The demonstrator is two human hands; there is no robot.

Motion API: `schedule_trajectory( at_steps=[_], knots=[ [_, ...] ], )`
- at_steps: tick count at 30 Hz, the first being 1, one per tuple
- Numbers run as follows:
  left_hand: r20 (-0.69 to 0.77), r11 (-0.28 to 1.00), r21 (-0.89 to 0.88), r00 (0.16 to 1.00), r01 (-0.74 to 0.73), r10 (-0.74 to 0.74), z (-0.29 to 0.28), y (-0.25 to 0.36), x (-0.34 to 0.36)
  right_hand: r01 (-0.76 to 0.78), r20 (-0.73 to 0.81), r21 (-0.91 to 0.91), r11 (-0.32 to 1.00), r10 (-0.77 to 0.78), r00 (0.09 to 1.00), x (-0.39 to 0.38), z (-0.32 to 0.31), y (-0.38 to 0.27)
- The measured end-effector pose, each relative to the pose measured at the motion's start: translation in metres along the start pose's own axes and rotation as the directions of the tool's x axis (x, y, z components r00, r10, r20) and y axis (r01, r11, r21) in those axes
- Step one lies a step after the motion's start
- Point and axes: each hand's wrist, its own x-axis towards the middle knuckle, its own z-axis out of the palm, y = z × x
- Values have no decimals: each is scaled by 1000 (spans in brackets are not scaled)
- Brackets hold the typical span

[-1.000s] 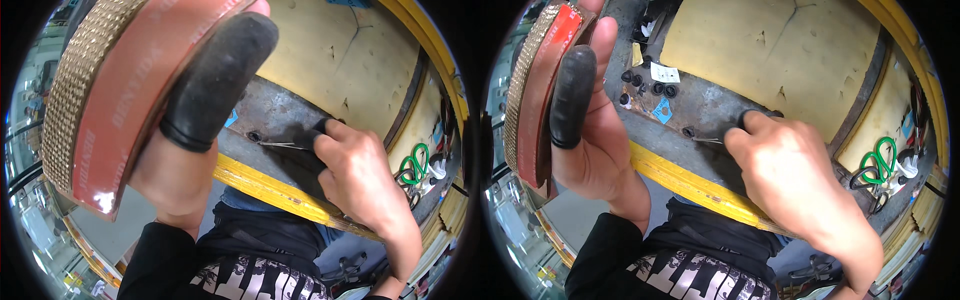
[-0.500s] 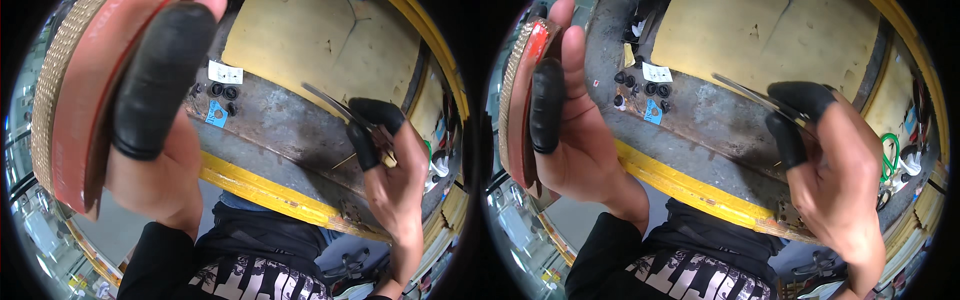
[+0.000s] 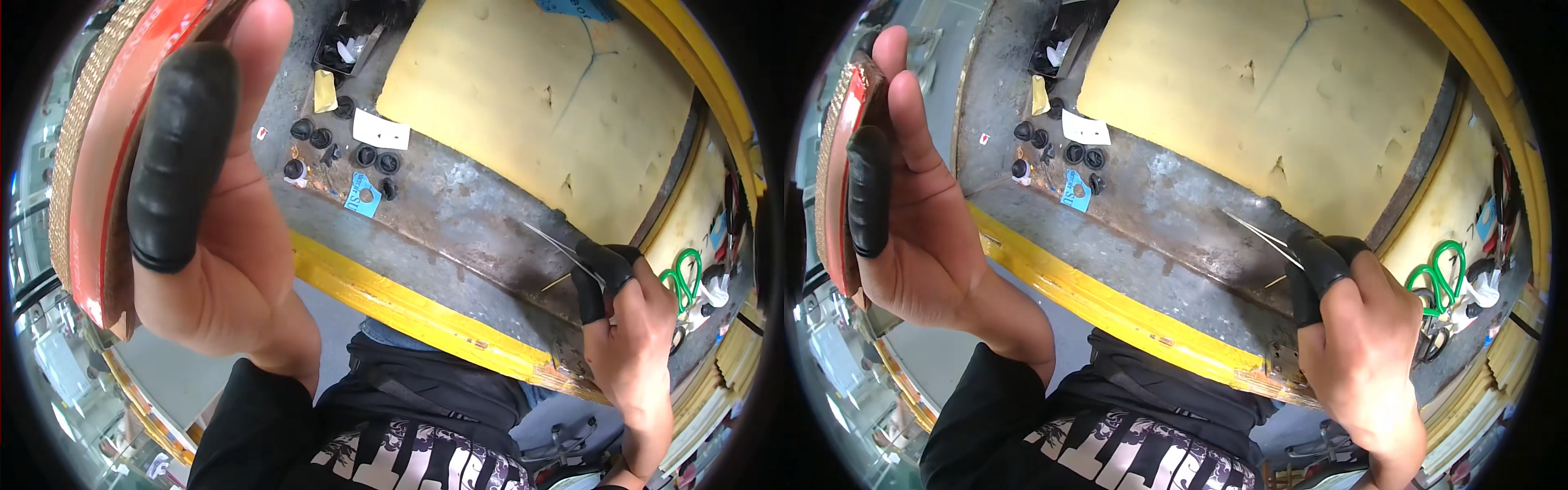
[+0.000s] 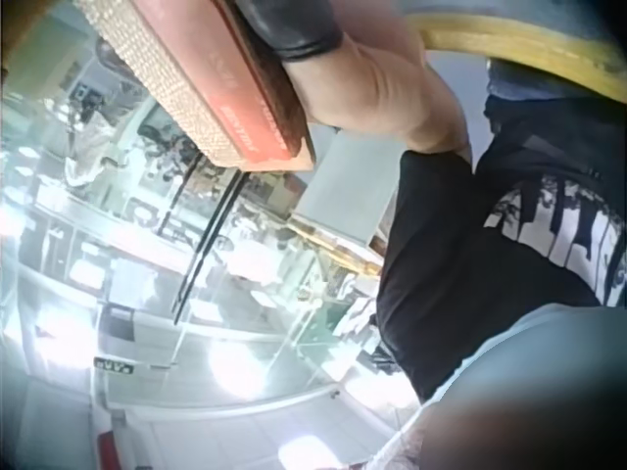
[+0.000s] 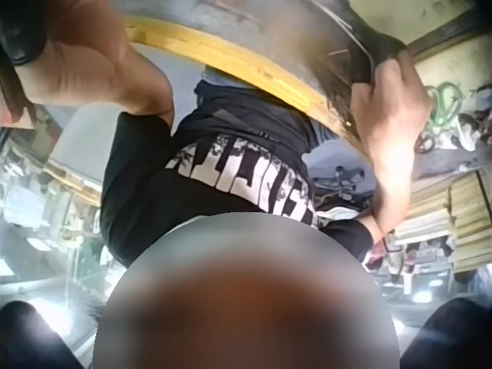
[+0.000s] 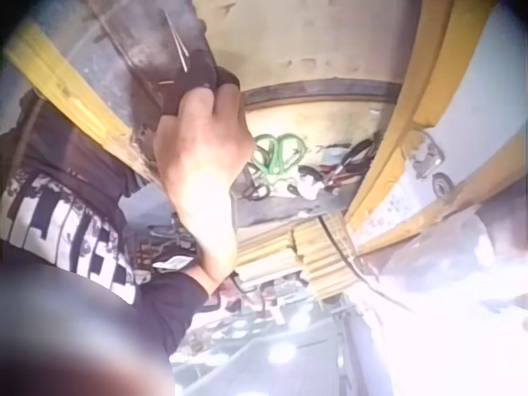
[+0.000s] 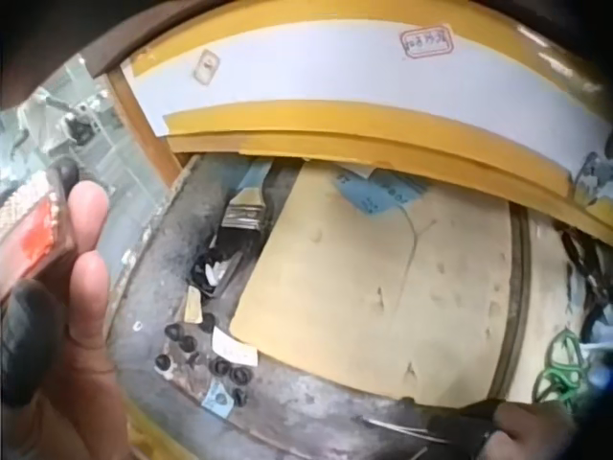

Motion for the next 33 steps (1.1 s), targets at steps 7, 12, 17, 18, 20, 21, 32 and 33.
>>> schedule_trajectory(
  at_steps=[7, 12, 17, 18, 20, 21, 32, 33],
  knots=[
    [265, 983, 182, 964, -34, -16, -4, -1, 5, -196, 19, 46, 979, 196, 980, -9, -19, 3],
    [172, 988, 146, 983, 47, -72, 10, -4, 1, -148, -82, -204, 968, 134, 988, -11, -24, 12],
    [165, 977, 193, 979, 86, -119, 19, 2, 0, -335, -137, 196, 922, 364, 921, -7, -31, 19],
    [173, 978, 175, 974, 117, -148, 20, 2, 0, -357, -160, 188, 915, 387, 908, -6, -35, 20],
    [175, 992, 110, 981, 63, -82, 24, 1, 2, -263, -198, 142, 954, 288, 937, -2, -36, 24],
    [172, 990, 128, 982, 54, -76, 27, 0, 2, -253, -237, 66, 965, 261, 936, -1, -37, 25],
    [-18, 959, 249, 991, 135, -135, 58, 1, -4, -250, -56, -263, 932, 244, 968, 17, -24, 28],
    [-84, 959, 235, 986, 159, -143, 59, -1, -5, -225, -32, -251, 941, 225, 974, 17, -24, 28]
  ],
)
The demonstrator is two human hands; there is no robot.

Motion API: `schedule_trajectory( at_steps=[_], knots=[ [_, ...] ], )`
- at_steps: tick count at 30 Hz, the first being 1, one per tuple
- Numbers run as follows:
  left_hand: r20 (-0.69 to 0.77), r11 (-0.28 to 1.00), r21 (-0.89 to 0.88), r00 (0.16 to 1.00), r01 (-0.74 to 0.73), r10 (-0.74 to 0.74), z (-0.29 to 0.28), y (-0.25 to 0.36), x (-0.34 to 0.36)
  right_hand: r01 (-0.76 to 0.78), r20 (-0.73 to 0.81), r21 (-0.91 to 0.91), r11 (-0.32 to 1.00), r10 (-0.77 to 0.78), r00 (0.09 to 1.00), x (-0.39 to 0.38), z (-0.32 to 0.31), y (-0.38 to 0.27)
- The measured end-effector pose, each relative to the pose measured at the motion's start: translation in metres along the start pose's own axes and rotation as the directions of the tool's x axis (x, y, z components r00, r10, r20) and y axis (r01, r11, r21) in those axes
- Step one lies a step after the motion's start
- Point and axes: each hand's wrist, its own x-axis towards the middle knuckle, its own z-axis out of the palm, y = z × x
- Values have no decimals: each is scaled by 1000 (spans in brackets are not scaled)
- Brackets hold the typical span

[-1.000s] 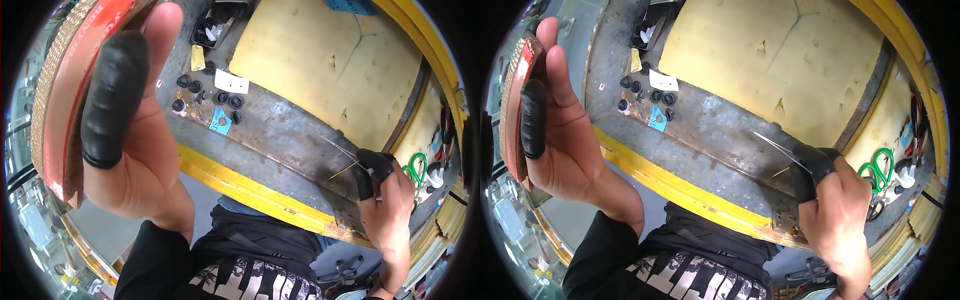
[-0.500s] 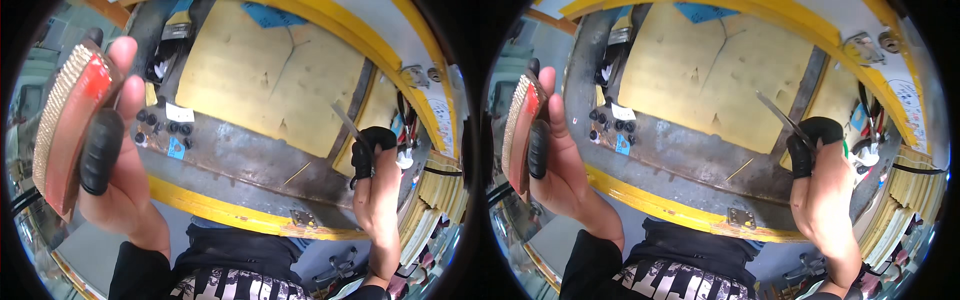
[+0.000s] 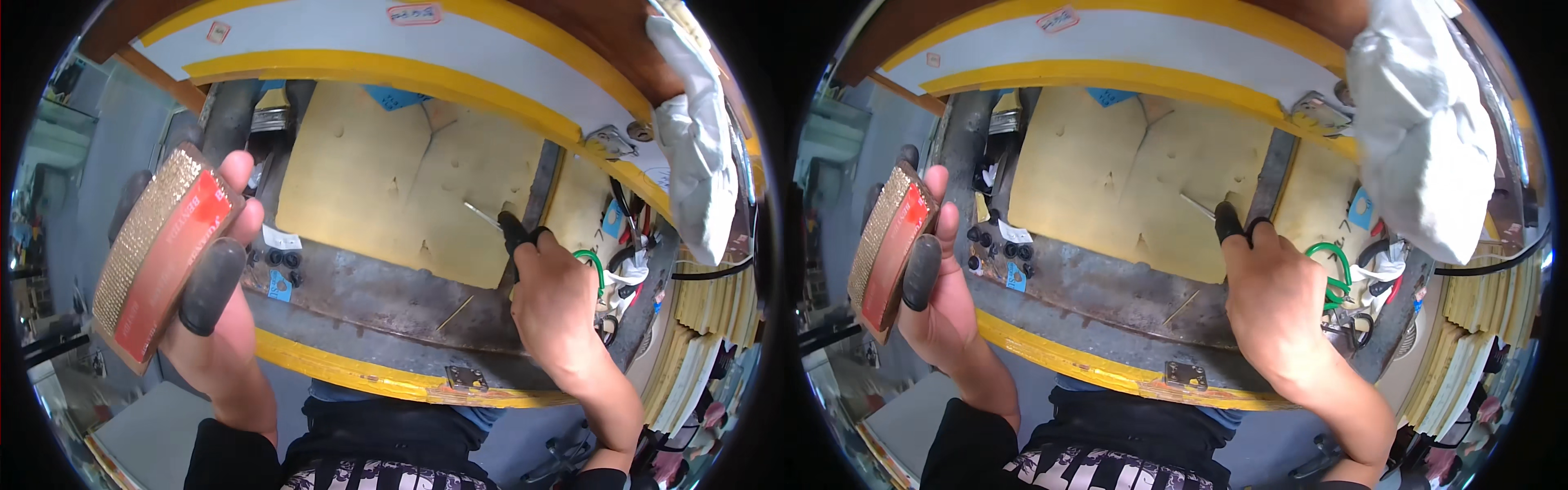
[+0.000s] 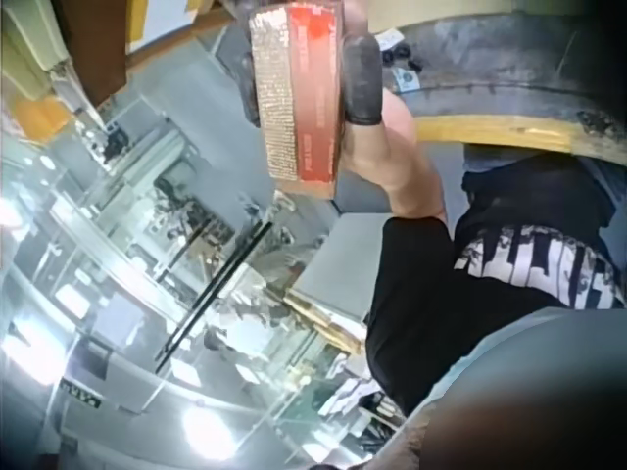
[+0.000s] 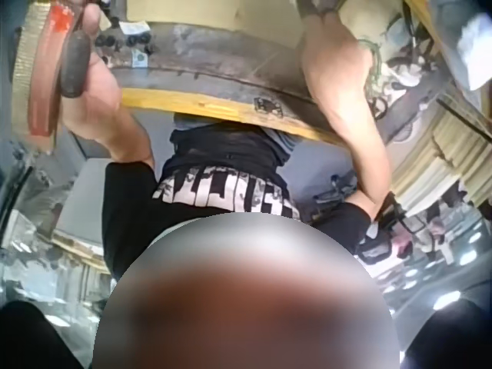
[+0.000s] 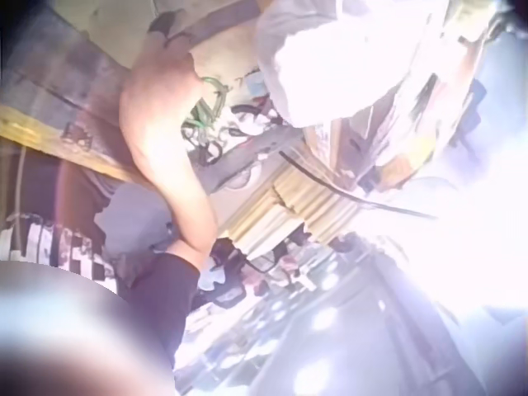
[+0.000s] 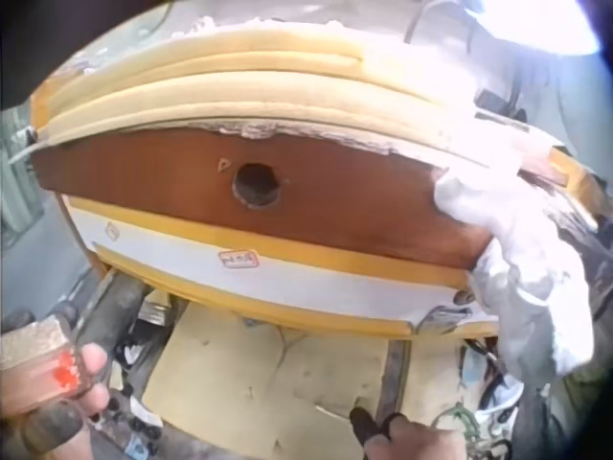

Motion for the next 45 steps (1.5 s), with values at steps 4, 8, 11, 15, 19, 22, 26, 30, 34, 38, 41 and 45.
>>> schedule_trajectory(
  at_steps=[4, 8, 11, 15, 19, 22, 26, 30, 34, 38, 41, 45],
  knots=[
    [-1, 992, -122, 1000, 16, -17, -2, -5, -3, -23, 113, -149, 989, 40, 993, -5, 1, -6],
    [240, 914, -403, 969, 47, 55, -11, -8, -2, 55, 129, -57, 997, -47, 991, -27, -1, -11],
    [284, 927, -374, 954, 21, 94, -17, -8, 0, 22, 220, 47, 999, -32, 975, -45, -4, -12],
    [341, 935, -350, 937, 52, 76, -17, -8, -2, 58, 198, 153, 987, -88, 976, -61, -3, -11],
    [247, 966, -254, 969, 51, 14, -10, 0, -9, 63, 172, 167, 984, -92, 981, -72, 1, -8],
    [265, 980, -196, 964, 24, 30, -1, 9, -14, 29, 130, 221, 975, -58, 990, -80, 2, -3],
    [346, 960, -278, 936, 35, 66, 16, 20, -16, -60, 81, 344, 937, 34, 996, -103, -2, 17],
    [409, 949, -315, 907, 31, 106, 38, 32, -14, -77, 0, 354, 932, 82, 997, -134, -5, 49],
    [376, 948, -317, 918, 0, 126, 58, 48, -15, -102, -6, 339, 935, 110, 994, -159, -1, 71],
    [392, 946, -319, 902, -54, 183, 73, 61, -14, -126, 27, 398, 909, 126, 992, -173, 2, 86],
    [395, 974, -209, 902, -93, 171, 82, 64, -10, -130, 26, 431, 893, 131, 991, -179, -2, 97],
    [437, 956, -265, 867, -128, 237, 91, 64, -4, -242, 54, 349, 905, 238, 970, -189, -18, 121]
  ],
)
